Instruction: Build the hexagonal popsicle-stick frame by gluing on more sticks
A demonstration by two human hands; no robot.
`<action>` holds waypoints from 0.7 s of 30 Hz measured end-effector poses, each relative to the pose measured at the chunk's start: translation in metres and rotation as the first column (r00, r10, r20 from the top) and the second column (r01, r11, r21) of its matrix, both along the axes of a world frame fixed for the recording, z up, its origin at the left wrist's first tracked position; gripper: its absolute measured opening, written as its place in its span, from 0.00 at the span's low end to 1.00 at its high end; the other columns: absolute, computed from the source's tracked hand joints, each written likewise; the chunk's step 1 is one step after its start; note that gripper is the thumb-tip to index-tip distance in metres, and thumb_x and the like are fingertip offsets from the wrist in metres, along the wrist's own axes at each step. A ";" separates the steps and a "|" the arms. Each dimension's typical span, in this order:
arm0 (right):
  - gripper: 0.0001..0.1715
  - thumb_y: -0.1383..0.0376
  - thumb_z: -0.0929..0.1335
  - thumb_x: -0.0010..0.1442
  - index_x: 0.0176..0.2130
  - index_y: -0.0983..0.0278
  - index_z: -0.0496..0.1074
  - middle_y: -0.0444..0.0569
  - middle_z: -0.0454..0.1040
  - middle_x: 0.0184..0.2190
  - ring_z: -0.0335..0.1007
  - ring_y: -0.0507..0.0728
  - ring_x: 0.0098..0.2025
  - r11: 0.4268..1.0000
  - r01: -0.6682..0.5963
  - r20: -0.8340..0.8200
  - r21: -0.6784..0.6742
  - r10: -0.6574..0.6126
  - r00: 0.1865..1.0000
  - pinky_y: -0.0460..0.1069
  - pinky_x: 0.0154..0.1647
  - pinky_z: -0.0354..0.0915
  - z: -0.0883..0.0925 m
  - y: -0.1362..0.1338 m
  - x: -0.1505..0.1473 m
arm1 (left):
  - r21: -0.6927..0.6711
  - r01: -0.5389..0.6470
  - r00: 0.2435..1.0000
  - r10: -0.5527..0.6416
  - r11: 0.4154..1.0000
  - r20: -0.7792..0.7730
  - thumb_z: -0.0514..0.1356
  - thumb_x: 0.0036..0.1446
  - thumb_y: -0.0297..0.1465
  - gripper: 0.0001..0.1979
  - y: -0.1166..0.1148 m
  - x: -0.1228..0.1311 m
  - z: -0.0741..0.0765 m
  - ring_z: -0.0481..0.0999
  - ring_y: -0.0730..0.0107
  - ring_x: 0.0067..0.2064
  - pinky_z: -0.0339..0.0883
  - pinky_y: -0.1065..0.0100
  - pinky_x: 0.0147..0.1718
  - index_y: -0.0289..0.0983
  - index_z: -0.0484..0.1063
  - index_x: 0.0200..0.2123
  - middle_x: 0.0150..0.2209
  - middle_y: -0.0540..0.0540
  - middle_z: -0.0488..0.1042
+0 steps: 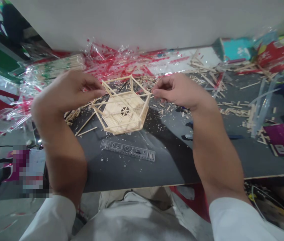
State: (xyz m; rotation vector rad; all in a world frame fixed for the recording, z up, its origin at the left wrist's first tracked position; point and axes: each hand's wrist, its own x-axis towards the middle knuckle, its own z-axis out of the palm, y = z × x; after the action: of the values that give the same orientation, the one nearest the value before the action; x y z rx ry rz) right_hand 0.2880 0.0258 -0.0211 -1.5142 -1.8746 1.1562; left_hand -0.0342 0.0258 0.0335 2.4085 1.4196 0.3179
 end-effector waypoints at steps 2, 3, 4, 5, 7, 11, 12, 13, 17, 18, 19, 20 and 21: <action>0.09 0.60 0.74 0.61 0.35 0.64 0.76 0.50 0.77 0.32 0.64 0.51 0.30 1.000 0.002 0.001 0.005 -0.002 1.000 0.54 0.35 0.59 -0.002 0.001 0.001 | -0.041 0.018 0.999 -0.020 0.999 -0.045 0.63 0.60 0.45 0.13 -0.001 0.004 0.002 0.75 0.61 0.34 0.70 0.54 0.41 0.44 0.81 0.31 0.30 0.48 0.81; 0.10 0.59 0.74 0.60 0.35 0.64 0.77 0.50 0.76 0.32 0.64 0.51 0.30 1.000 0.001 -0.005 0.010 -0.001 1.000 0.54 0.35 0.59 -0.002 0.002 0.001 | -0.069 0.026 0.997 -0.031 0.997 -0.073 0.63 0.60 0.44 0.13 -0.002 0.005 0.004 0.74 0.61 0.33 0.70 0.55 0.41 0.43 0.82 0.32 0.30 0.48 0.81; 0.11 0.58 0.74 0.59 0.35 0.64 0.77 0.50 0.76 0.31 0.64 0.52 0.30 1.000 0.002 -0.013 0.015 -0.002 1.000 0.54 0.34 0.59 -0.004 0.002 0.001 | -0.092 0.027 0.994 -0.037 0.995 -0.100 0.62 0.60 0.43 0.14 -0.004 0.006 0.006 0.74 0.62 0.33 0.69 0.55 0.41 0.41 0.82 0.32 0.30 0.47 0.81; 0.12 0.57 0.75 0.58 0.35 0.64 0.77 0.49 0.76 0.30 0.65 0.52 0.30 1.000 0.003 -0.022 0.021 -0.002 1.000 0.54 0.34 0.59 -0.005 0.003 0.002 | -0.107 0.023 0.991 -0.036 0.994 -0.125 0.62 0.61 0.42 0.14 -0.005 0.006 0.008 0.74 0.62 0.33 0.69 0.56 0.42 0.40 0.83 0.33 0.30 0.46 0.82; 0.15 0.55 0.75 0.57 0.34 0.64 0.77 0.48 0.75 0.29 0.65 0.52 0.29 1.000 0.002 -0.035 0.027 -0.001 0.999 0.53 0.33 0.59 -0.006 0.004 0.002 | -0.108 0.002 0.986 -0.019 0.994 -0.163 0.61 0.62 0.42 0.14 -0.006 0.007 0.011 0.75 0.62 0.34 0.69 0.57 0.43 0.39 0.83 0.34 0.32 0.45 0.82; 0.14 0.56 0.75 0.57 0.34 0.64 0.77 0.48 0.75 0.29 0.65 0.51 0.29 1.000 0.005 -0.030 0.020 -0.004 1.000 0.53 0.33 0.59 -0.007 0.005 0.003 | -0.088 0.011 0.985 -0.026 0.996 -0.169 0.63 0.60 0.40 0.12 -0.005 0.012 0.006 0.77 0.63 0.36 0.69 0.59 0.43 0.40 0.83 0.34 0.34 0.46 0.83; 0.13 0.56 0.75 0.58 0.34 0.64 0.77 0.48 0.75 0.29 0.64 0.51 0.29 1.000 0.005 -0.028 0.018 -0.004 1.000 0.53 0.33 0.59 -0.007 0.005 0.003 | -0.091 0.021 0.986 -0.036 0.996 -0.162 0.64 0.60 0.40 0.11 -0.004 0.014 0.003 0.78 0.62 0.37 0.69 0.60 0.43 0.40 0.83 0.35 0.34 0.46 0.83; 0.12 0.57 0.74 0.59 0.35 0.64 0.77 0.48 0.75 0.29 0.64 0.51 0.29 1.000 0.005 -0.025 0.018 -0.005 1.000 0.53 0.33 0.58 -0.006 0.004 0.003 | -0.093 0.033 0.987 -0.047 0.995 -0.153 0.64 0.59 0.39 0.10 -0.004 0.017 0.000 0.78 0.62 0.37 0.69 0.61 0.44 0.40 0.83 0.35 0.35 0.46 0.83; 0.10 0.60 0.73 0.61 0.36 0.65 0.76 0.49 0.76 0.30 0.64 0.50 0.29 1.000 0.006 -0.015 0.008 -0.006 1.000 0.53 0.33 0.59 -0.004 0.002 0.001 | -0.064 0.065 0.989 -0.073 0.996 -0.128 0.62 0.60 0.37 0.10 -0.004 0.028 -0.010 0.80 0.60 0.40 0.68 0.61 0.45 0.39 0.83 0.35 0.35 0.45 0.83; 0.10 0.60 0.73 0.62 0.36 0.66 0.77 0.49 0.76 0.31 0.64 0.50 0.29 1.000 0.006 -0.013 0.003 -0.006 1.000 0.53 0.33 0.59 -0.003 0.002 0.000 | -0.055 0.065 0.989 -0.072 0.996 -0.129 0.61 0.60 0.37 0.11 -0.004 0.030 -0.012 0.80 0.59 0.41 0.68 0.61 0.46 0.39 0.83 0.35 0.35 0.45 0.83; 0.10 0.60 0.73 0.62 0.36 0.66 0.77 0.50 0.76 0.31 0.65 0.50 0.29 1.000 0.006 -0.011 0.000 -0.006 1.000 0.53 0.34 0.59 -0.003 0.002 0.000 | -0.050 0.063 0.989 -0.069 0.997 -0.129 0.61 0.61 0.36 0.11 -0.003 0.031 -0.013 0.80 0.58 0.42 0.68 0.61 0.47 0.39 0.83 0.35 0.35 0.45 0.83; 0.10 0.61 0.73 0.62 0.37 0.66 0.77 0.50 0.76 0.32 0.65 0.50 0.29 1.000 0.006 -0.012 -0.001 -0.006 1.000 0.53 0.34 0.60 -0.003 0.002 0.000 | -0.049 0.061 0.990 -0.067 0.997 -0.127 0.61 0.61 0.36 0.11 -0.003 0.031 -0.015 0.80 0.58 0.43 0.68 0.60 0.47 0.39 0.82 0.36 0.36 0.45 0.83; 0.10 0.60 0.73 0.62 0.37 0.66 0.77 0.50 0.77 0.32 0.65 0.50 0.30 1.000 0.004 -0.014 -0.001 -0.004 1.000 0.53 0.34 0.60 -0.004 0.002 0.000 | -0.049 0.060 0.991 -0.065 0.997 -0.121 0.60 0.61 0.36 0.11 -0.002 0.031 -0.016 0.80 0.57 0.44 0.68 0.60 0.48 0.39 0.82 0.36 0.36 0.45 0.83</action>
State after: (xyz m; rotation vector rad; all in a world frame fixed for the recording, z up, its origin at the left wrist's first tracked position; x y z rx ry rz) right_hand 0.2879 0.0274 -0.0246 -1.5067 -1.8612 1.1627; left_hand -0.0032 0.0237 0.0178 2.4669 1.3826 0.1233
